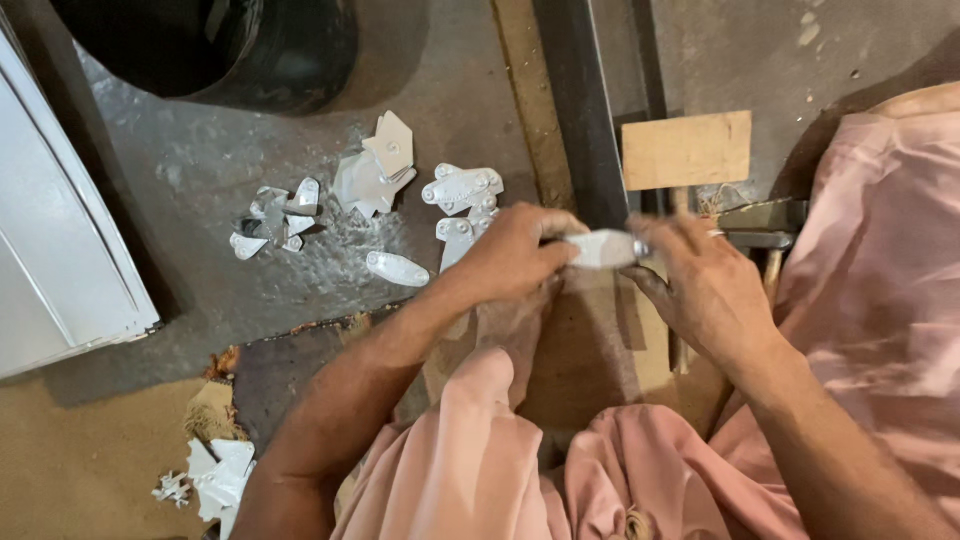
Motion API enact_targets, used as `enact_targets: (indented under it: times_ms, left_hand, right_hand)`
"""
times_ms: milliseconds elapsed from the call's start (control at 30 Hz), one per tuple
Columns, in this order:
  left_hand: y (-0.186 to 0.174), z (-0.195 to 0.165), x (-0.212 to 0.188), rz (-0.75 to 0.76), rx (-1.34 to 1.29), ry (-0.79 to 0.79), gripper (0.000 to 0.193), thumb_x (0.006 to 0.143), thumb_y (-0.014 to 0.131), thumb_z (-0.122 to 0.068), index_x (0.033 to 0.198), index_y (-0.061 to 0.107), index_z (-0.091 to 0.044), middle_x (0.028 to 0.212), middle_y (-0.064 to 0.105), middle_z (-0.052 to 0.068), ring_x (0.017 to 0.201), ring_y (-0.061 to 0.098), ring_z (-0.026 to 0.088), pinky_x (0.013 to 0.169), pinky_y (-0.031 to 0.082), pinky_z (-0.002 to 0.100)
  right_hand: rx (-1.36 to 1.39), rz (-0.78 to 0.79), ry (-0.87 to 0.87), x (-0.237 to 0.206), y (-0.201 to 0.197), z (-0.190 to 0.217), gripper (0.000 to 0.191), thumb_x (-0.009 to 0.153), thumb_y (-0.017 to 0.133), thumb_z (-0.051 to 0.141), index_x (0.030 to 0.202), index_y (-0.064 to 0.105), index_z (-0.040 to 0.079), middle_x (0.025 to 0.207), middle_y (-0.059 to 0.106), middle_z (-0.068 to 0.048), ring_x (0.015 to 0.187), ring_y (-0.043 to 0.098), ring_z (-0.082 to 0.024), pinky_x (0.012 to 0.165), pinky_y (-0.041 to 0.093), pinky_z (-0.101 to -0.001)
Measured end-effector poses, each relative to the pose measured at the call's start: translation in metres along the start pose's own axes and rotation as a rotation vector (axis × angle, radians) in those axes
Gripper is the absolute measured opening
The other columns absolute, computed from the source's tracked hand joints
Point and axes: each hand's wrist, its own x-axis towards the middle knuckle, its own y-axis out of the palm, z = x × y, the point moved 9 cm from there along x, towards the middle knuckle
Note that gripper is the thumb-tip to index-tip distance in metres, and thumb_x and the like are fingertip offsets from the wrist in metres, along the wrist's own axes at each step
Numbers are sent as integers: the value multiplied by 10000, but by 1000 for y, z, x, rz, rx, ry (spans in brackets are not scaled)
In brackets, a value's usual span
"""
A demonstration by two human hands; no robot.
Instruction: The person sits on the floor and flattens small white plastic pieces one at a time on a steel beam, striking them with a hammer and a wooden mallet and setting the flattened pieces aside in piles.
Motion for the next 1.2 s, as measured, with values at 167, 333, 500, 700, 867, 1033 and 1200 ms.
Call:
enact_targets:
  times_ms: [167,333,500,700,867,1033,1200]
  left_hand:
    - [-18,42,54,-120,-284,-237,228,940,628,-54,1135,739,-13,972,797,69,783,769,105,644,627,281]
    - [-27,60,89,-158,-252,-315,261,937,628,-43,1174,733,-10,1009,796,74,787,780,112,649,627,267]
    - [-23,63,96,-142,-286,-305,315,936,629,-48,1241,702,-16,1048,792,79,774,769,120,645,618,271]
    - [-22,64,99,-137,-293,-315,323,935,640,-52,1249,705,-12,1024,794,98,776,774,120,646,625,265]
    - [-20,66,102,-139,-308,-322,324,935,636,-59,1247,700,1,1014,792,105,768,774,123,641,628,263]
    - [-19,70,105,-123,-356,-266,298,953,640,-45,1232,715,28,997,785,113,769,758,130,635,610,275]
    - [-18,73,106,-126,-338,-274,313,939,640,-53,1236,705,23,980,785,96,752,759,123,633,615,273]
  right_hand:
    - [-84,-153,422,-36,36,-92,462,1014,752,352,1262,571,7,1040,678,-223,939,697,-412,804,556,-486]
    - [674,236,852,-110,144,-129,400,1023,583,413,1015,643,18,752,688,-137,646,653,-268,629,526,-463]
    - [400,-97,601,-131,81,-107,330,1020,561,344,1081,635,28,690,607,-137,590,591,-231,599,499,-421]
    - [241,-158,738,-128,21,-89,315,1003,628,334,975,583,23,657,571,-172,588,574,-325,599,485,-455]
    - [109,-190,563,-115,8,-74,285,1100,584,310,1043,559,31,761,597,-219,696,617,-431,650,474,-505]
    - [37,-282,361,-112,-3,-53,263,1086,565,294,1113,537,34,809,608,-238,714,621,-462,656,481,-541]
    - [77,-145,594,-88,5,-56,318,1039,626,290,1068,511,-6,776,625,-283,722,656,-490,604,506,-549]
